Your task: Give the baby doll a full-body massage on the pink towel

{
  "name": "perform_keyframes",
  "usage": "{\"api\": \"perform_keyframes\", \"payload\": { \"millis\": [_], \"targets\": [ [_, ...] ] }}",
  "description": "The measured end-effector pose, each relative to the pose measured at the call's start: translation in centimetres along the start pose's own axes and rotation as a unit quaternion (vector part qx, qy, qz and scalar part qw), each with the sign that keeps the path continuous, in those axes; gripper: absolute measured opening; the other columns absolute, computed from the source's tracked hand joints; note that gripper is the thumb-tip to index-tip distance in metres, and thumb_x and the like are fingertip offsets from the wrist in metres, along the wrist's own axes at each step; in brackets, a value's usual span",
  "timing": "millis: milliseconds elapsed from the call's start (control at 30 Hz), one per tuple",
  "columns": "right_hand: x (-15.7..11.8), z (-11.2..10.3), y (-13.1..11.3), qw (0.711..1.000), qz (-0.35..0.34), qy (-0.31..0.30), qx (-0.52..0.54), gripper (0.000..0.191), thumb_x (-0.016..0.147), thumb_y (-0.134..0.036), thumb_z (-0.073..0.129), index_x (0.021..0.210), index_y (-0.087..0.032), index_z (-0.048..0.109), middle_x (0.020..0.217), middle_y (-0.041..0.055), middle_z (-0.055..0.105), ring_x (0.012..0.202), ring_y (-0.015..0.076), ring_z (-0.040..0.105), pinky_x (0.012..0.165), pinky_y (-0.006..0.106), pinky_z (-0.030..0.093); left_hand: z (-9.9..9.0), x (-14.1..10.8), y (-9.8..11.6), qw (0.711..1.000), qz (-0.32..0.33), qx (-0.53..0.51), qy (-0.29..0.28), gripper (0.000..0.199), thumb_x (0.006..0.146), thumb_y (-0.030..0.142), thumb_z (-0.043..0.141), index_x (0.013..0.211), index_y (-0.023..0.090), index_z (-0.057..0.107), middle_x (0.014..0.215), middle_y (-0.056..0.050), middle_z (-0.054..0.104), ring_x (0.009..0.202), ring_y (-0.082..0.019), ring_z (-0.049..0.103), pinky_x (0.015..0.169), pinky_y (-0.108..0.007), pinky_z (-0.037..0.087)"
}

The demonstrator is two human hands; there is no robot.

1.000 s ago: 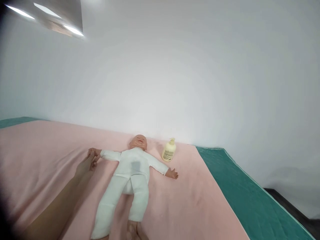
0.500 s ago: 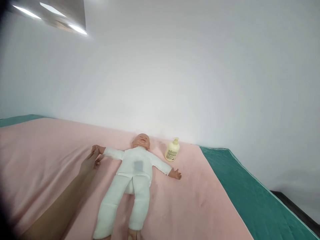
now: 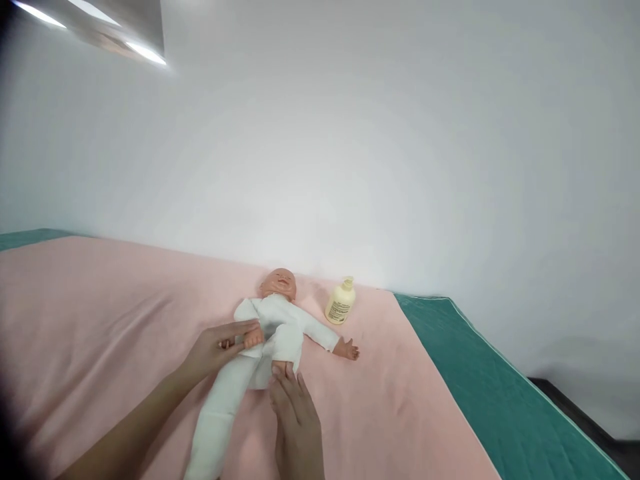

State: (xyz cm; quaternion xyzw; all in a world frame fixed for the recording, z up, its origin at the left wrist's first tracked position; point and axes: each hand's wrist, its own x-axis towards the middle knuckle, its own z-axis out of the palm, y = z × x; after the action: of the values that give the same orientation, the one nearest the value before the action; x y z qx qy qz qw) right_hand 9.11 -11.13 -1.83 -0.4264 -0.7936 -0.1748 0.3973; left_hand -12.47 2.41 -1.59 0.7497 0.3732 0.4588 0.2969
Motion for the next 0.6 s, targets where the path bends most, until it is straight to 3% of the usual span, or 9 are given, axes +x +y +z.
{"api": "perform_keyframes", "payload": {
  "millis": [67, 133, 233, 300, 433, 533, 600],
  "targets": [
    [1.1, 0.0, 0.3, 1.000, 0.011, -0.018, -0.012, 0.051, 0.094, -0.006, 0.036, 0.143, -0.021, 0.038, 0.132, 0.0053, 0.056, 0.127, 0.0180, 0.049, 0.104, 0.037, 0.045, 0.2, 0.1, -0.3, 0.998, 0.049, 0.020, -0.020, 0.031, 0.084, 0.028, 0.057, 0.112, 0.025, 0.071, 0.121, -0.003, 0.066, 0.108, -0.023, 0.062, 0.085, -0.031, 0.052],
    [2.0, -0.1, 0.2, 0.999, 0.020, -0.034, -0.013, 0.051, 0.095, -0.008, 0.035, 0.144, -0.021, 0.035, 0.135, 0.0049, 0.054, 0.129, 0.0184, 0.046, 0.104, 0.037, 0.044, 0.3, 0.2, -0.4, 0.997, 0.068, 0.031, -0.025, 0.030, 0.084, 0.025, 0.057, 0.110, 0.026, 0.072, 0.122, -0.003, 0.066, 0.110, -0.022, 0.062, 0.091, -0.032, 0.050],
    [2.6, -0.7, -0.3, 0.998, 0.037, -0.050, 0.002, 0.053, 0.096, -0.009, 0.033, 0.146, -0.024, 0.031, 0.136, 0.0037, 0.053, 0.129, 0.0186, 0.045, 0.105, 0.037, 0.043, 0.3, 0.2, -0.4, 0.999, 0.037, 0.002, -0.014, 0.032, 0.083, 0.026, 0.060, 0.113, 0.025, 0.070, 0.122, -0.003, 0.065, 0.110, -0.022, 0.061, 0.083, -0.029, 0.052],
    [2.2, -1.3, -0.7, 0.997, 0.052, -0.051, 0.021, 0.054, 0.096, -0.010, 0.034, 0.147, -0.025, 0.029, 0.138, 0.0037, 0.051, 0.129, 0.0194, 0.046, 0.105, 0.038, 0.044, 0.1, 0.3, -0.3, 0.999, -0.013, -0.037, 0.019, 0.033, 0.082, 0.030, 0.063, 0.113, 0.024, 0.070, 0.117, -0.005, 0.068, 0.100, -0.022, 0.064, 0.071, -0.026, 0.053],
    [0.0, -2.1, -1.1, 0.993, 0.094, -0.038, 0.066, 0.055, 0.095, -0.016, 0.041, 0.148, -0.026, 0.030, 0.137, 0.0037, 0.052, 0.126, 0.0213, 0.049, 0.100, 0.032, 0.048, -0.8, 0.5, 0.1, 0.974, -0.118, -0.129, 0.143, 0.045, 0.077, 0.039, 0.071, 0.118, 0.022, 0.067, 0.081, -0.003, 0.072, 0.066, -0.016, 0.063, 0.059, -0.025, 0.050],
    [-2.4, -2.2, -1.1, 0.990, 0.109, -0.016, 0.088, 0.058, 0.092, -0.024, 0.052, 0.146, -0.030, 0.034, 0.129, 0.0026, 0.059, 0.120, 0.0209, 0.055, 0.092, 0.023, 0.053, -1.8, 0.9, 0.2, 0.929, -0.159, -0.195, 0.271, 0.057, 0.072, 0.040, 0.075, 0.125, 0.024, 0.060, 0.095, -0.004, 0.071, 0.061, -0.013, 0.063, 0.059, -0.025, 0.051],
    [-3.7, -2.0, -1.2, 0.991, 0.097, -0.003, 0.094, 0.060, 0.089, -0.029, 0.059, 0.144, -0.037, 0.037, 0.123, -0.0002, 0.064, 0.113, 0.0213, 0.060, 0.086, 0.022, 0.056, -2.3, 1.0, -0.1, 0.887, -0.188, -0.223, 0.358, 0.055, 0.071, 0.039, 0.076, 0.123, 0.025, 0.061, 0.103, -0.006, 0.070, 0.061, -0.012, 0.064, 0.057, -0.024, 0.051]
  ]
}}
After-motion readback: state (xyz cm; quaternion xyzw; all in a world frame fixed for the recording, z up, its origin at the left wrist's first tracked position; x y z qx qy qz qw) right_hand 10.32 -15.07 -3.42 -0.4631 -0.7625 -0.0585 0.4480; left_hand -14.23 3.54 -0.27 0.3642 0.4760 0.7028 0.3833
